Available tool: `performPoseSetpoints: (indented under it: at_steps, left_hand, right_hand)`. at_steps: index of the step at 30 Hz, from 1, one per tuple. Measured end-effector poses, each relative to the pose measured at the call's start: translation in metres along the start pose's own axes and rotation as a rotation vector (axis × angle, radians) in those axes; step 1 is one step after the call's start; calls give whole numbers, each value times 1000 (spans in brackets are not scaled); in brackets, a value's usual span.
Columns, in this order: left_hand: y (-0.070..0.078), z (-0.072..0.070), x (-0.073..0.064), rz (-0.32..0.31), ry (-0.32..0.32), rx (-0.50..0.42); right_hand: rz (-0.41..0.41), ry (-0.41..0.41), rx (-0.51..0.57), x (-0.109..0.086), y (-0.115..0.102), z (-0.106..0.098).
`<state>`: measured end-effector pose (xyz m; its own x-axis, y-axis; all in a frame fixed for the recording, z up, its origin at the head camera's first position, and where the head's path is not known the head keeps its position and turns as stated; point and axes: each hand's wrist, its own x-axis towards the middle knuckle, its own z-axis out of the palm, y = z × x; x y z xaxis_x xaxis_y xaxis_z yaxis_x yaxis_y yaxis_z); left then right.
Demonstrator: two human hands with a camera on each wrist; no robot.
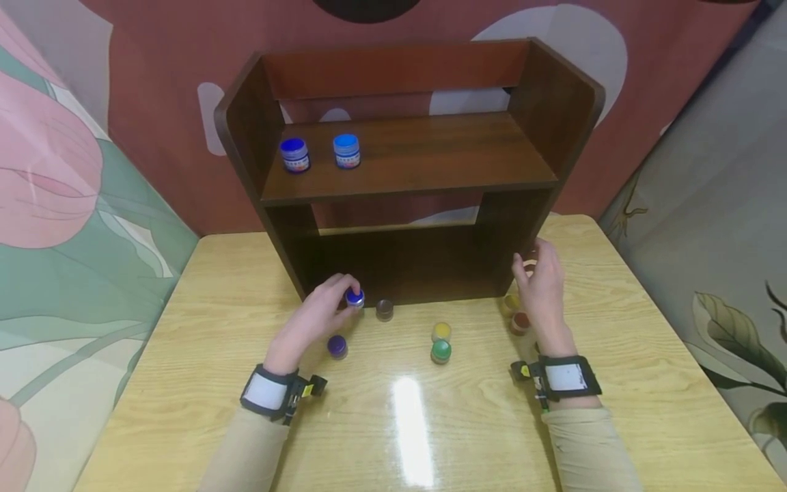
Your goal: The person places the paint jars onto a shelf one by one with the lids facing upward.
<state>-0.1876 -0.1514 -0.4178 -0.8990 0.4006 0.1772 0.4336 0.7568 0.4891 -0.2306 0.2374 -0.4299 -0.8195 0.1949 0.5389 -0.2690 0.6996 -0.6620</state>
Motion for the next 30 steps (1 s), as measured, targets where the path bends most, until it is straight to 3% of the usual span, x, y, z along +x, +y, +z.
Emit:
performPoseSetpoints:
  at_steps: [13, 30]
  left_hand:
    - [7, -8, 1, 77, 123, -92]
    - [11, -11, 1, 125, 207, -114]
  right_hand:
    - [6, 7, 11, -2, 0, 1]
    - [9, 7, -1, -2, -1, 1]
